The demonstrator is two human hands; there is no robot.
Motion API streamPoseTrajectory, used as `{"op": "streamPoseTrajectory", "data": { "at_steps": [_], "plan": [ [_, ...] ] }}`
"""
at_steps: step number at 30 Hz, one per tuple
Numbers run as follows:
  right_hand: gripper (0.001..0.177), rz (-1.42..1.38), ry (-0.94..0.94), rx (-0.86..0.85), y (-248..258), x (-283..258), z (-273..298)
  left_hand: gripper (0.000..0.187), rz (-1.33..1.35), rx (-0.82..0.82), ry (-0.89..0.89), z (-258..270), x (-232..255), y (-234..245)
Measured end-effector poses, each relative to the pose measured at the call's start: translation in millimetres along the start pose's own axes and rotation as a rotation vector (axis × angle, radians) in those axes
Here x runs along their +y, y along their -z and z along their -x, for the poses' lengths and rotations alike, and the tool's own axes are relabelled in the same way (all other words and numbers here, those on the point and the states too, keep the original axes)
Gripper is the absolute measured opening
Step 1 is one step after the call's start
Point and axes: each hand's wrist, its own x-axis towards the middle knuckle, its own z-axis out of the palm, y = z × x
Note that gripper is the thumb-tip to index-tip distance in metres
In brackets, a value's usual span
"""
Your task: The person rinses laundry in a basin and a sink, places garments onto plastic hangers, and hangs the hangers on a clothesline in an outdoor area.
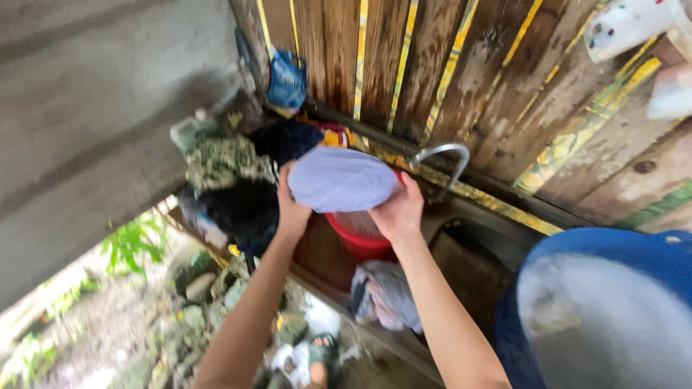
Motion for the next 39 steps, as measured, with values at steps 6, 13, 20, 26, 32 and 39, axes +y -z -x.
{"op": "streamPoseTrajectory", "data": {
  "at_steps": [6, 13, 20, 26, 32, 39],
  "plan": [
    [0.075, 0.082, -0.529, -0.096, -22.0, 69.5, 70.4, 0.051, 0.069, 0.04, 0.011, 77.8, 57.4, 17.9],
    [0.057, 0.099, -0.302, 0.107, 38.3, 150.0, 56.4, 0.077, 0.047, -0.004, 0.201, 162.2, 48.0, 78.3],
    [0.055, 0.597, 0.047, -0.056, -7.3, 190.8, 67.0, 0.1, 0.558, -0.168, 0.9, 224.6, 86.1, 151.4],
    [0.038, 1.167, 0.269, -0.803, -80.8, 223.0, 112.9, 0.081, 0.85, 0.28, 0.757, 226.4, 48.7, 199.3],
    [0.028, 0.843, -0.025, -0.35, -53.3, 296.5, 120.7, 0.044, 0.378, 0.752, 0.458, 226.4, 38.0, 252.9],
    [0.039, 0.265, -0.526, 0.214, 46.3, 412.6, 79.3, 0.032, -0.587, 0.416, 0.176, 208.4, 113.2, 272.0]
  ]
}}
